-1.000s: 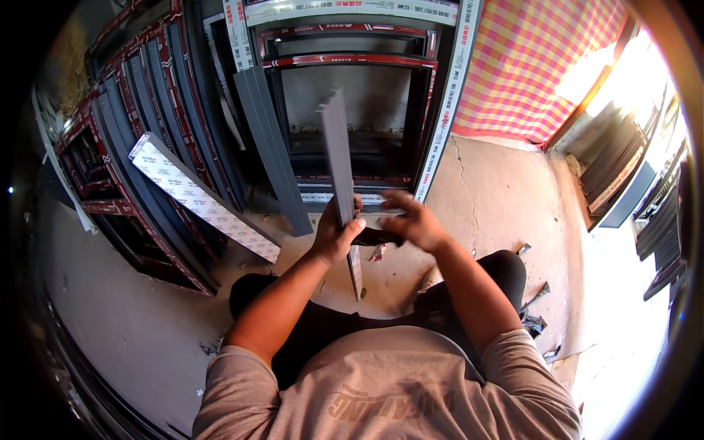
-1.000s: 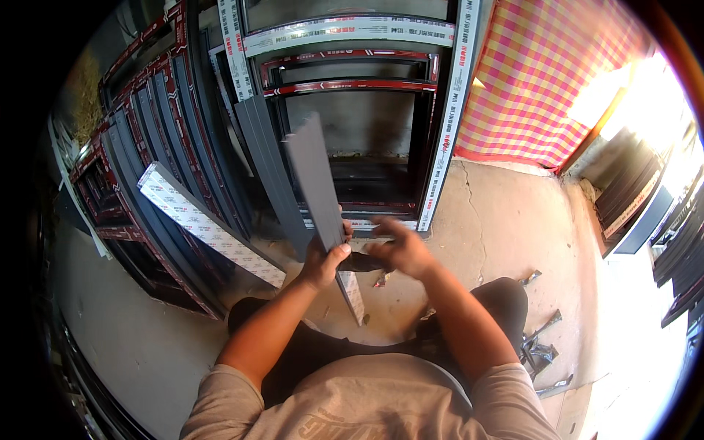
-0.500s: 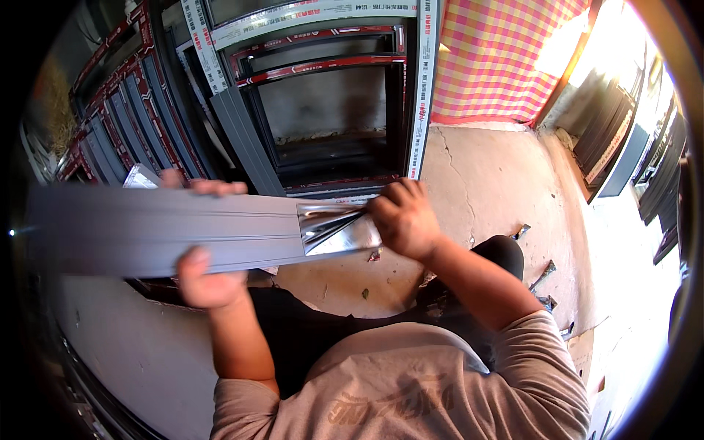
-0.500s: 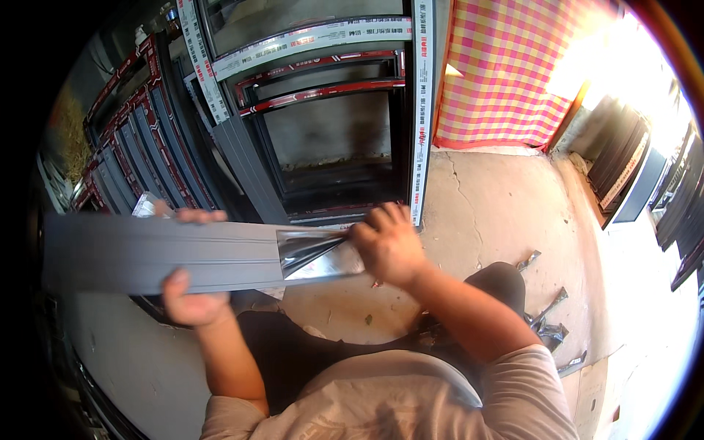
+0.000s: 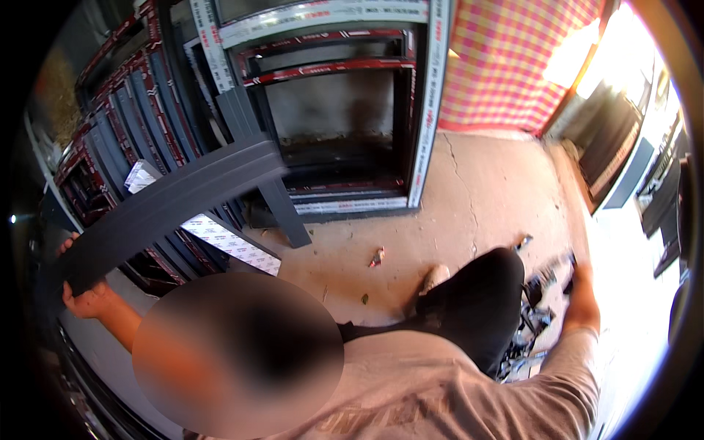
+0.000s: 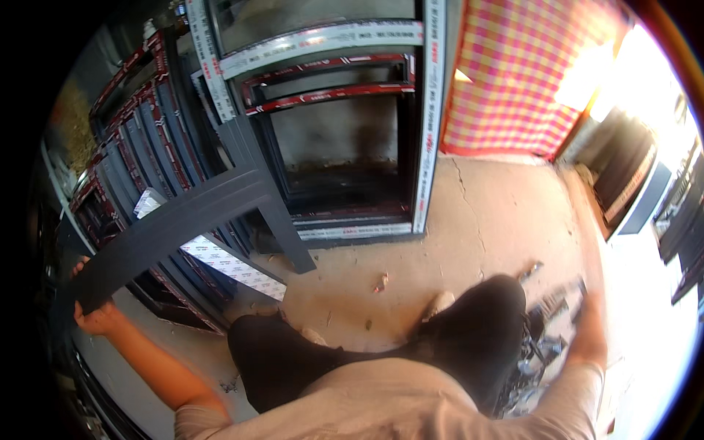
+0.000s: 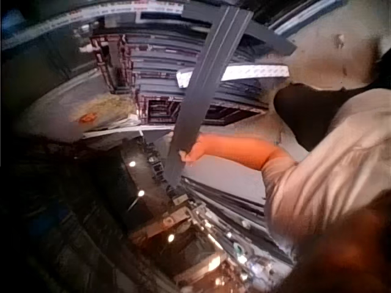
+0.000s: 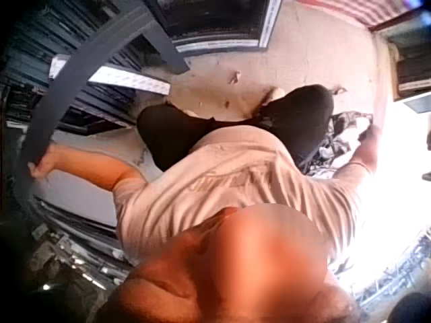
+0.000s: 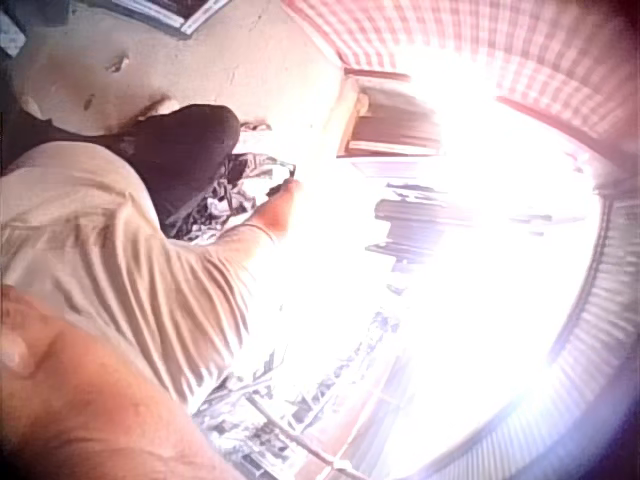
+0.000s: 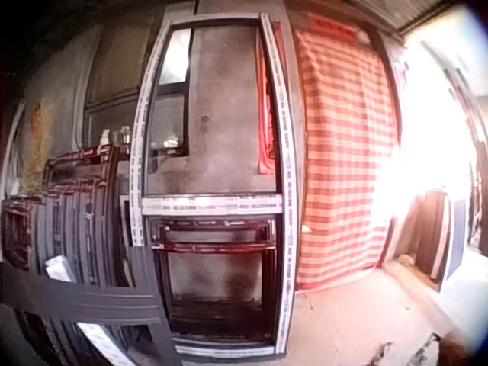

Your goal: The person uses a miter saw to cut aluminum profiles, then assembles window frames by inserting small metal pieces into the profiles and stacking them.

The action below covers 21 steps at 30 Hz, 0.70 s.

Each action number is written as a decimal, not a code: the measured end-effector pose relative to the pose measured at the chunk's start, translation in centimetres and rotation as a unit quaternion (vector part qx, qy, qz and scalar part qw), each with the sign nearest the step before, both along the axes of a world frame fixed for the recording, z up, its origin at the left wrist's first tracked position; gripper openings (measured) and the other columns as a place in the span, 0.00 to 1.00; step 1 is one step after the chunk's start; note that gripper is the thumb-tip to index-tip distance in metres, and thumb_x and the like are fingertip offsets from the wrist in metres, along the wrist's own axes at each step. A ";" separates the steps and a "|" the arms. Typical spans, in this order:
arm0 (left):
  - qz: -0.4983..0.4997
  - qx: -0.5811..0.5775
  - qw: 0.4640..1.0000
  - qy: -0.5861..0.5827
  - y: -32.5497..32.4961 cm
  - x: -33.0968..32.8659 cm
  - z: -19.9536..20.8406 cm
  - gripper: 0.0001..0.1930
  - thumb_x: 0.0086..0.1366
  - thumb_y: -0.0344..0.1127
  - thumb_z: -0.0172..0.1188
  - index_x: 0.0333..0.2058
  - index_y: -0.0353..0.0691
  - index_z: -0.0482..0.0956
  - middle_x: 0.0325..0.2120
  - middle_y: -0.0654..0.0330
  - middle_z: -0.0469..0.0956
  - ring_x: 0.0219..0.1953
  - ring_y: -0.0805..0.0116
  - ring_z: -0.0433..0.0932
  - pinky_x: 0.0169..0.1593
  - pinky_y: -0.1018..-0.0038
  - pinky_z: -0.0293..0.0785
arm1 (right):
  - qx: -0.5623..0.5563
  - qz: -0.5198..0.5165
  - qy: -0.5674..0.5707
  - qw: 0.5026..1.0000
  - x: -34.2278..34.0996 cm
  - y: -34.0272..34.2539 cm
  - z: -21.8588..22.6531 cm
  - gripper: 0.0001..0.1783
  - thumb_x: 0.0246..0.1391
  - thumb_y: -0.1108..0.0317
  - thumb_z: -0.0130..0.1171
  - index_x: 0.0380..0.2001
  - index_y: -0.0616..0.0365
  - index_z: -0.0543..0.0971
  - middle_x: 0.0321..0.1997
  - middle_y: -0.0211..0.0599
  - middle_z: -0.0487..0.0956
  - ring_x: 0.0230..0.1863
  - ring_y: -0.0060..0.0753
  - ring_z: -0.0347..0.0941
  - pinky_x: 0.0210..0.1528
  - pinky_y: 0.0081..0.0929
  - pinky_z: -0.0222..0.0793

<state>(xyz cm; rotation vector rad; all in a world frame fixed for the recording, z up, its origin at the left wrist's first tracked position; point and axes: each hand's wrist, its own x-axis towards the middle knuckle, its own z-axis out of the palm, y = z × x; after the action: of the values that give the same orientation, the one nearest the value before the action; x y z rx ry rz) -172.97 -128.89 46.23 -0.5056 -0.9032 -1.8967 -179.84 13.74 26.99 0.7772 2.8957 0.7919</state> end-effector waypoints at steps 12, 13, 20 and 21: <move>0.079 -0.019 0.924 -0.373 17.5 -16.6 -4.4 0.22 0.59 0.30 0.75 0.51 0.32 0.80 0.49 0.53 0.83 0.49 0.59 0.82 0.57 0.60 0.79 | -0.066 -0.016 -0.386 0.920 17.3 -14.7 -10.8 0.21 0.65 0.54 0.51 0.44 0.58 0.85 0.43 0.51 0.87 0.41 0.54 0.86 0.41 0.50 0.82; 0.061 -0.021 0.907 -0.416 18.4 -17.9 -5.4 0.22 0.60 0.32 0.75 0.50 0.33 0.80 0.48 0.53 0.82 0.49 0.59 0.82 0.57 0.60 0.79 | -0.061 0.017 -0.401 0.914 17.4 -15.0 -11.0 0.20 0.65 0.55 0.52 0.43 0.57 0.86 0.42 0.49 0.88 0.41 0.53 0.86 0.41 0.49 0.83; -0.083 -0.052 0.876 -0.472 17.3 -28.3 -16.3 0.24 0.64 0.36 0.73 0.55 0.33 0.77 0.54 0.51 0.80 0.58 0.55 0.77 0.65 0.58 0.70 | -0.045 -0.100 -0.310 0.944 20.0 -16.1 -12.5 0.17 0.66 0.62 0.53 0.45 0.52 0.90 0.51 0.45 0.88 0.54 0.47 0.86 0.55 0.43 0.82; -0.076 -0.057 0.871 -0.482 16.2 -28.4 -16.0 0.25 0.64 0.37 0.73 0.56 0.33 0.77 0.54 0.52 0.80 0.59 0.55 0.77 0.65 0.58 0.70 | -0.060 -0.074 -0.324 0.941 18.7 -19.5 -12.7 0.17 0.66 0.63 0.54 0.45 0.53 0.90 0.51 0.46 0.88 0.54 0.48 0.86 0.55 0.44 0.82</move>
<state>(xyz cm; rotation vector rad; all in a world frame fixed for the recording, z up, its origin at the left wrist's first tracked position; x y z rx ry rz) -201.39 -112.71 30.22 0.3965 -1.6462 -2.2512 -161.12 -5.73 14.26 0.5715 2.2452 0.6816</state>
